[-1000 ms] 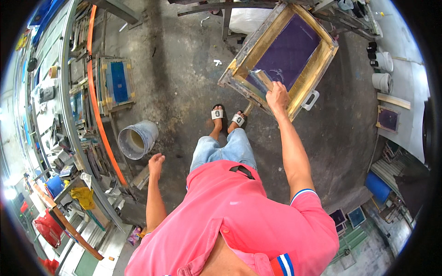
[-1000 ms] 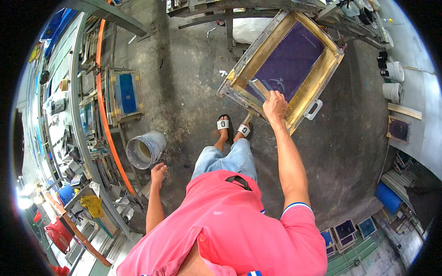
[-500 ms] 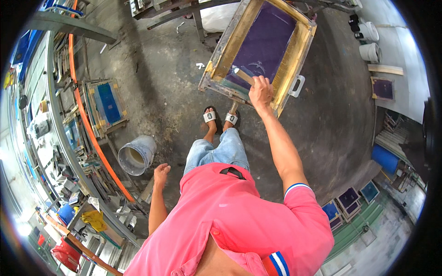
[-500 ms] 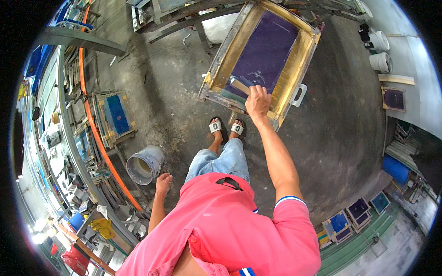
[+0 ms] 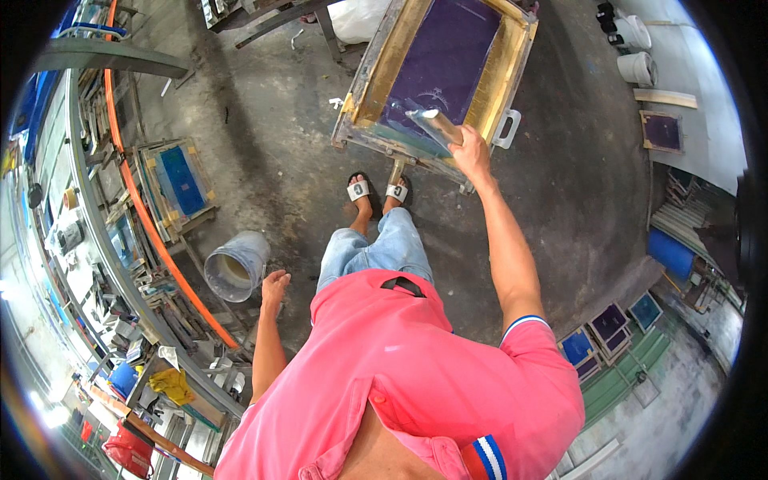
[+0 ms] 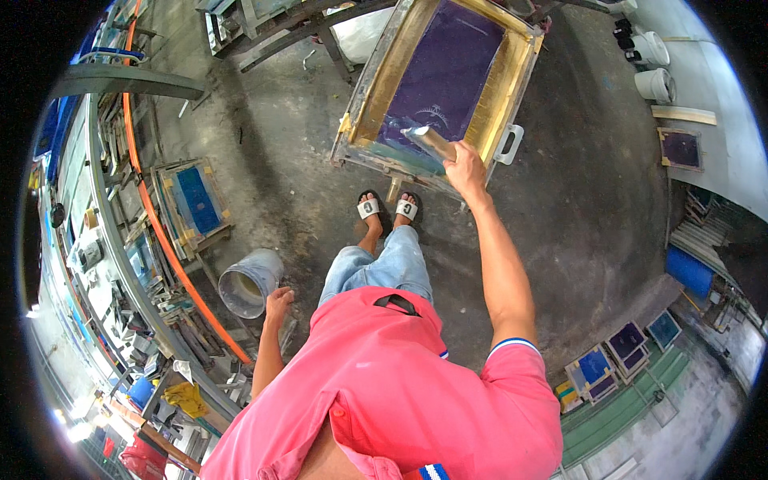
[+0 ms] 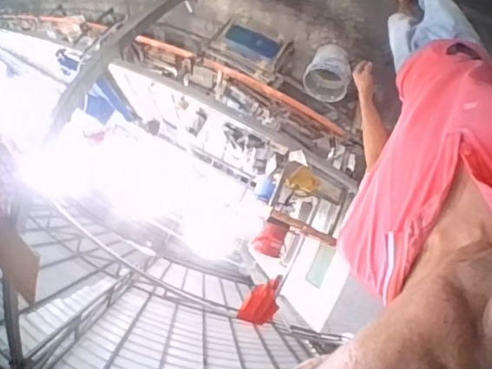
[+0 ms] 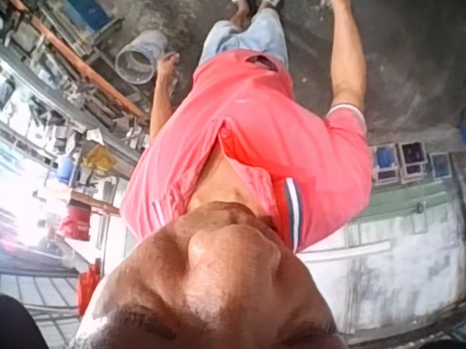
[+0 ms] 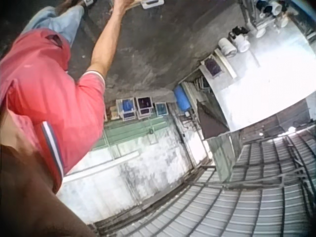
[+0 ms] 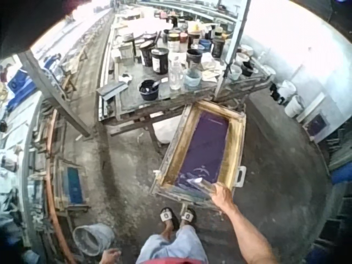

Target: The person pours liquid from a plastic bottle onto a screen printing frame, then uses a squeegee to spread the liquid across the mesh. The person moves the frame to a conveyor and repeatedly pulls the squeegee across the screen to transfer ink onto fabric below.

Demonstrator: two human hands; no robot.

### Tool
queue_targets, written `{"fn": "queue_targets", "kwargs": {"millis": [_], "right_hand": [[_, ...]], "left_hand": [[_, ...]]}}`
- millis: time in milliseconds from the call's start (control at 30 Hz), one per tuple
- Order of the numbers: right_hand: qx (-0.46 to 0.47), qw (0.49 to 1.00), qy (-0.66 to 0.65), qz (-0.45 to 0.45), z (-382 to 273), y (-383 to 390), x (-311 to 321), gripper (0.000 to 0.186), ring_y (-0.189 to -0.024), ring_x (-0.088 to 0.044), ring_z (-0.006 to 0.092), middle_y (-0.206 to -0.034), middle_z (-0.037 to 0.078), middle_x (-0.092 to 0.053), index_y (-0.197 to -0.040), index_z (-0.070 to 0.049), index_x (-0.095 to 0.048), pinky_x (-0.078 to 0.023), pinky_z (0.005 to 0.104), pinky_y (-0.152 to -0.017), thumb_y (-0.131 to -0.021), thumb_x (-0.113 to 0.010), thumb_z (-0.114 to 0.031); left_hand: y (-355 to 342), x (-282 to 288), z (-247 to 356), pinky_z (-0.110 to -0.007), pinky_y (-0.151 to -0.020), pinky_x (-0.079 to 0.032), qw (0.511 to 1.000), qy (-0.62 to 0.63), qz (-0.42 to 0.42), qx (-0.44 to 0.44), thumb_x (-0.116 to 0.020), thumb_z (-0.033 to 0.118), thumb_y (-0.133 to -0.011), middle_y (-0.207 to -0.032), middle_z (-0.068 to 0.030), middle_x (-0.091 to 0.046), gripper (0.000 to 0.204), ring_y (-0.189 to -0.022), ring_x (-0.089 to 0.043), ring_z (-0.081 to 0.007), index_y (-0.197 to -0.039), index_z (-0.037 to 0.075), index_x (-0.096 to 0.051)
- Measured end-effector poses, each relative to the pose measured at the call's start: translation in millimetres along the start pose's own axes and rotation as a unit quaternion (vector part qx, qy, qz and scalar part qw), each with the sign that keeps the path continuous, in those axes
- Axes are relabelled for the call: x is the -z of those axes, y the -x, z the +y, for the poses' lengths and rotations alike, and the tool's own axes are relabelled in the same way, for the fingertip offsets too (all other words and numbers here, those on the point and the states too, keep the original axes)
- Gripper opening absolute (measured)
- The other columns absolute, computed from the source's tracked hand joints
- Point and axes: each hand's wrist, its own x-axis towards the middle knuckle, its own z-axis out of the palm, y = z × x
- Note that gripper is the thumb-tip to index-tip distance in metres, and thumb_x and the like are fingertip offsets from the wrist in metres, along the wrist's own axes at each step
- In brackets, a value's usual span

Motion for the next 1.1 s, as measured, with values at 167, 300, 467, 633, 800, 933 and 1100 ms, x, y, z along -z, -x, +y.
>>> {"fn": "queue_targets", "kwargs": {"millis": [167,300,467,633,800,933,1100], "right_hand": [[0.119,0.984,0.084,0.100,3.4,37.1,-28.7,0.037,-0.096,-0.060,0.0293,-0.096,0.007,-0.061,-0.106,-0.009,-0.070,-0.048,0.0444,-0.083,-0.070,-0.074,-0.004],[0.106,0.979,0.129,0.118,-8.1,57.7,-57.4,0.035,-0.101,-0.059,0.0266,-0.098,0.004,-0.062,-0.105,-0.012,-0.071,-0.047,0.0439,-0.081,-0.070,-0.074,-0.005],[0.042,0.993,0.076,0.084,-10.9,49.8,-32.2,0.030,-0.097,-0.062,0.0329,-0.096,0.010,-0.065,-0.104,-0.008,-0.071,-0.049,0.0465,-0.080,-0.074,-0.070,-0.007],[-0.107,0.985,-0.111,0.079,11.6,34.1,-12.0,0.035,-0.091,-0.069,0.0354,-0.096,0.017,-0.071,-0.105,-0.003,-0.070,-0.052,0.0440,-0.080,-0.072,-0.074,-0.013],[-0.163,0.959,-0.225,0.058,23.3,30.7,0.0,0.035,-0.080,-0.070,0.0275,-0.086,0.015,-0.073,-0.103,0.001,-0.071,-0.052,0.0388,-0.075,-0.070,-0.075,-0.011],[-0.174,0.934,-0.298,0.087,34.4,26.8,7.9,0.032,-0.079,-0.069,0.0200,-0.083,0.010,-0.073,-0.100,0.002,-0.072,-0.052,0.0345,-0.074,-0.069,-0.075,-0.006],[-0.238,0.809,-0.517,0.148,63.0,15.3,5.5,0.039,-0.091,-0.068,0.0248,-0.105,0.012,-0.068,-0.115,0.006,-0.063,-0.053,0.0366,-0.084,-0.076,-0.066,0.007]], "left_hand": [[1.0,-9.4,-7.1,-0.032,-0.075,-0.050,0.999,0.019,-0.017,0.033,-0.074,0.025,-0.084,-0.108,-0.0117,-0.071,0.050,-0.094,-0.066,-0.0190,-0.125,-0.002,-0.065],[6.3,-12.5,12.2,-0.033,-0.076,-0.050,1.000,-0.006,-0.022,0.007,-0.073,0.026,-0.085,-0.107,-0.0114,-0.071,0.050,-0.094,-0.066,-0.0196,-0.126,-0.002,-0.064],[-1.0,-12.3,32.2,-0.033,-0.077,-0.050,1.000,-0.004,-0.007,-0.012,-0.071,0.027,-0.086,-0.107,-0.0114,-0.071,0.050,-0.095,-0.066,-0.0202,-0.126,-0.002,-0.064],[-9.4,-13.9,38.2,-0.034,-0.086,-0.051,1.000,0.010,-0.001,-0.017,-0.072,0.027,-0.086,-0.113,-0.0145,-0.071,0.051,-0.103,-0.066,-0.0224,-0.127,-0.002,-0.063],[-4.9,-19.8,34.9,-0.034,-0.088,-0.050,1.000,0.002,0.003,-0.016,-0.072,0.024,-0.085,-0.112,-0.0146,-0.071,0.050,-0.102,-0.066,-0.0217,-0.126,-0.005,-0.064],[-8.0,-25.2,19.0,-0.033,-0.087,-0.050,1.000,0.008,-0.004,-0.006,-0.073,0.022,-0.084,-0.110,-0.0150,-0.072,0.050,-0.100,-0.067,-0.0215,-0.125,-0.005,-0.064],[-1.3,-33.7,25.3,-0.033,-0.087,-0.050,1.000,0.006,-0.009,0.003,-0.073,0.022,-0.084,-0.106,-0.0141,-0.072,0.049,-0.097,-0.067,-0.0207,-0.124,-0.005,-0.065]]}}
